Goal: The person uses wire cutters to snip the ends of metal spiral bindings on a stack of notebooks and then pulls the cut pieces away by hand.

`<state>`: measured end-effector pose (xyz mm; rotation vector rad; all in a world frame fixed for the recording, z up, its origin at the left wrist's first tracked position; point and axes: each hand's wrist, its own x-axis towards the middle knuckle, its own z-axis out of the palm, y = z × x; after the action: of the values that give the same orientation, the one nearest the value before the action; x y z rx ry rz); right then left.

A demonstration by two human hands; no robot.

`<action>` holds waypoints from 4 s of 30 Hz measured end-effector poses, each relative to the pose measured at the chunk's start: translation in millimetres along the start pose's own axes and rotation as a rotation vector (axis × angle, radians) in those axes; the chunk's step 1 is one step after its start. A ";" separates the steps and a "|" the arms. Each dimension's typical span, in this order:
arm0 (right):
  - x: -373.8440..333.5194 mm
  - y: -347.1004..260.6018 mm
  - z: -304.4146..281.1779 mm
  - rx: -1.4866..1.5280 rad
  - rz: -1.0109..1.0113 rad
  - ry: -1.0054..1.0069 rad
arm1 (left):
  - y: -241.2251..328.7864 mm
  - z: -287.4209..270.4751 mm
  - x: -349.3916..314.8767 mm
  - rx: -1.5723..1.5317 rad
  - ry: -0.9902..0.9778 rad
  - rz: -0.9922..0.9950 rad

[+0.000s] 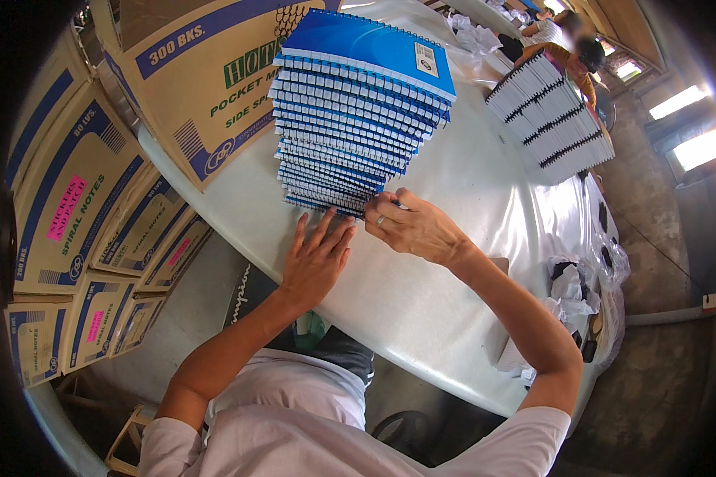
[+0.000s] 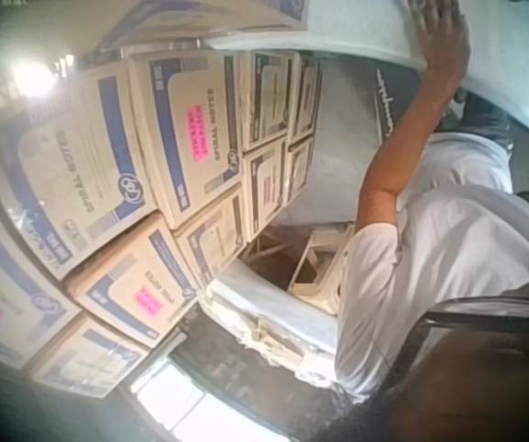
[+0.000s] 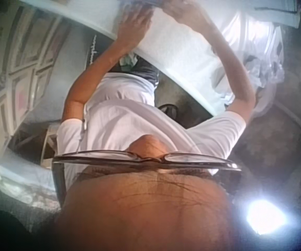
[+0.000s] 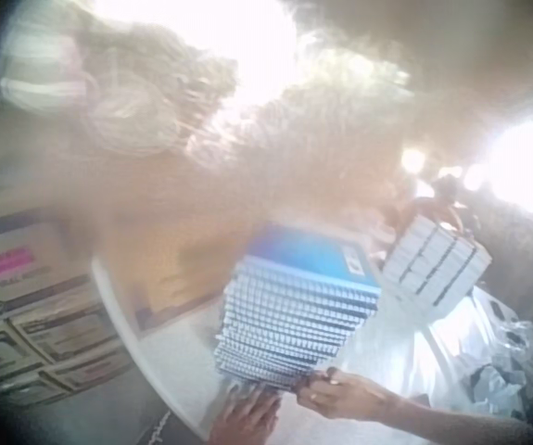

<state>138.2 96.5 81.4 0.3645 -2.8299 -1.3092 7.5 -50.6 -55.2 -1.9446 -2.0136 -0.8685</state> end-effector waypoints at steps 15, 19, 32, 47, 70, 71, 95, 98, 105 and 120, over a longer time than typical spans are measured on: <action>18.0 -5.3 -20.7 0.183 0.081 -0.019 | -0.5 2.5 -1.2 0.003 0.019 -0.004; 7.2 -1.3 -15.0 0.107 0.039 0.014 | 0.6 4.3 -0.6 0.014 0.044 -0.002; 0.6 0.1 -5.0 0.035 -0.012 0.022 | 1.2 0.1 -0.1 -0.016 0.005 -0.010; 6.5 1.1 -4.5 0.051 -0.054 0.023 | 2.1 -2.2 -0.1 0.015 0.015 -0.015; -18.0 -7.3 -29.5 -0.003 0.230 -0.031 | -1.5 1.5 -3.4 -0.020 0.062 0.005; -22.5 -9.5 -20.7 -0.013 0.187 -0.059 | -1.6 -1.0 -2.5 -0.013 0.054 0.009; 29.9 -41.0 -35.6 0.055 0.352 -0.365 | -13.0 -5.0 -10.5 -0.092 0.048 -0.041; -6.3 -15.7 -33.0 0.147 0.352 -0.055 | -28.7 -35.0 -11.0 -0.136 0.190 -0.217; -13.7 4.3 -16.9 -0.118 0.052 -0.046 | -71.5 -36.3 33.4 -0.554 0.079 -0.480; 8.8 -24.7 -34.6 0.051 0.333 -0.190 | -78.2 -12.2 42.6 -0.431 0.158 -0.499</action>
<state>138.1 53.2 84.5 -0.2365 -2.9065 -1.2622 -75.4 -17.9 -43.4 -1.4842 -2.4026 -1.6302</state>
